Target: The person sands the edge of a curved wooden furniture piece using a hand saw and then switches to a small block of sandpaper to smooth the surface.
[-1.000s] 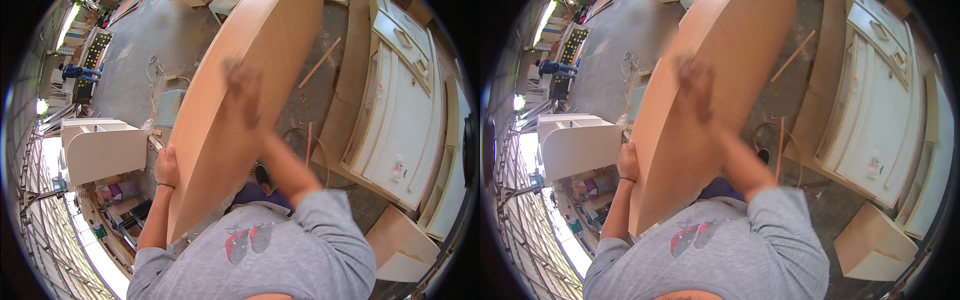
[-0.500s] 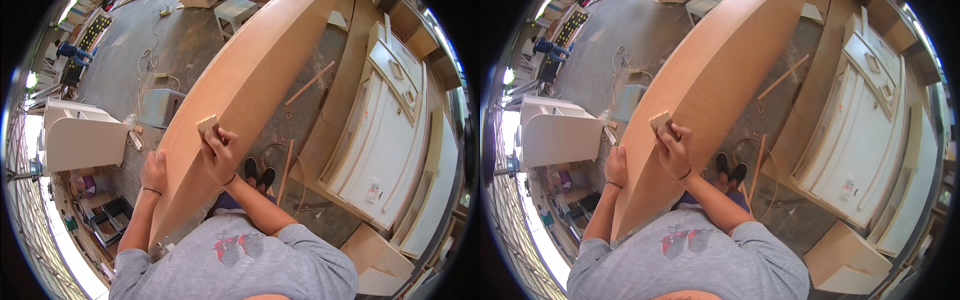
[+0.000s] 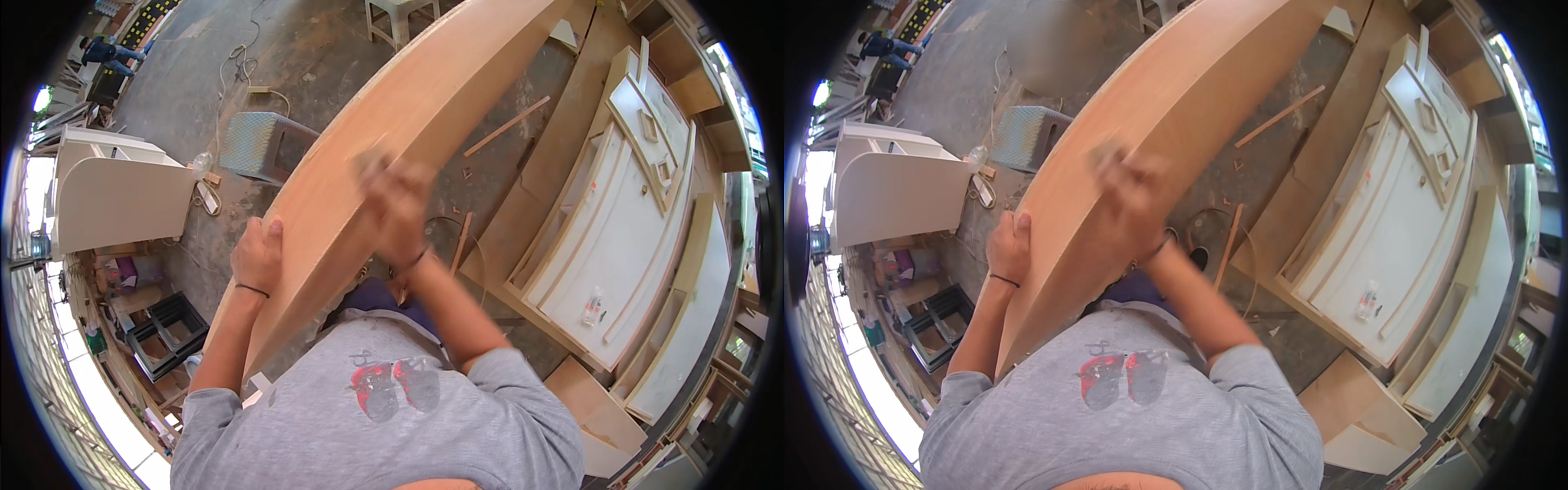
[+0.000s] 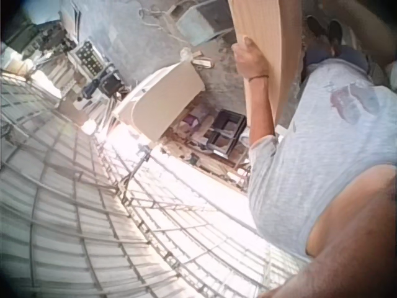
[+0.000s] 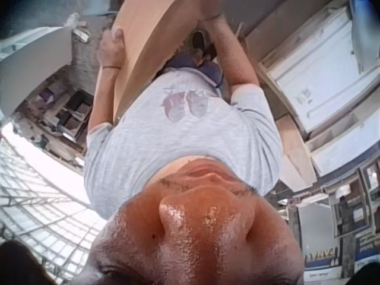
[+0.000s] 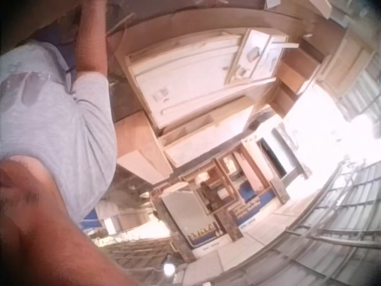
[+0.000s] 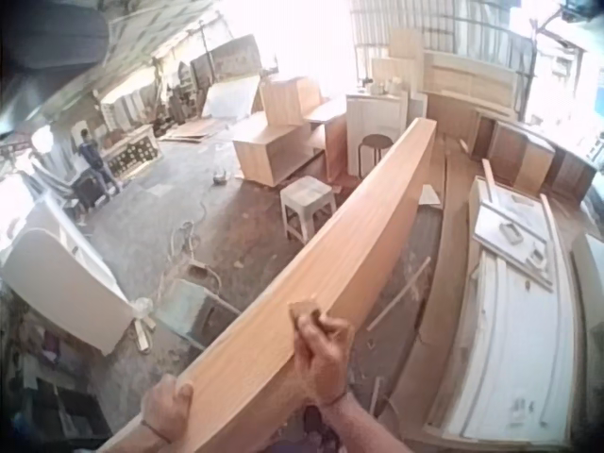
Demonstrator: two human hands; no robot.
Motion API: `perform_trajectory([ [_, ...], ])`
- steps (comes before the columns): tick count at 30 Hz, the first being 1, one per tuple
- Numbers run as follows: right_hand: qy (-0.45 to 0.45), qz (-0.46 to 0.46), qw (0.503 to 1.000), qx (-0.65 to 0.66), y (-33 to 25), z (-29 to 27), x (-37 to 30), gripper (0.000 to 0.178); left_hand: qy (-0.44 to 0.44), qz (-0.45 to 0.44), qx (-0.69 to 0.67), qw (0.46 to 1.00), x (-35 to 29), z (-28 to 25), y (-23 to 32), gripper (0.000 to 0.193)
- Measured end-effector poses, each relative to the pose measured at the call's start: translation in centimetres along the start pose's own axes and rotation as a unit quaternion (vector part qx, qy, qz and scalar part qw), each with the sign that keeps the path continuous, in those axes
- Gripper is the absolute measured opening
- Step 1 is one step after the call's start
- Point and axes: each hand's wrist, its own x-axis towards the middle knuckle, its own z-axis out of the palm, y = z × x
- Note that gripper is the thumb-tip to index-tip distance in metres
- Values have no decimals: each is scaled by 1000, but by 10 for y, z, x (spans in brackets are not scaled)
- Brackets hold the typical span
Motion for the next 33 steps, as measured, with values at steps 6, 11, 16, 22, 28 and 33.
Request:
perform_trajectory([
  [6,73,-190,937,-283,42,-57,135,17,0,24,-10,1000,19,3,9,53],
  [11,-100,-304,884,-340,-30,-14,-35,29,-3,0,8,1000,11,2,-2,53],
  [16,45,-211,942,-255,12,-44,103,23,8,36,-8,999,13,1,4,52],
  [22,-87,-257,939,-210,-30,-9,-43,27,7,14,7,1000,14,6,-11,53],
  [28,25,-262,933,-244,31,-24,73,26,3,28,16,999,16,-2,-6,51],
  [33,35,-192,964,-180,20,-23,66,23,14,32,30,999,22,2,-9,51],
])
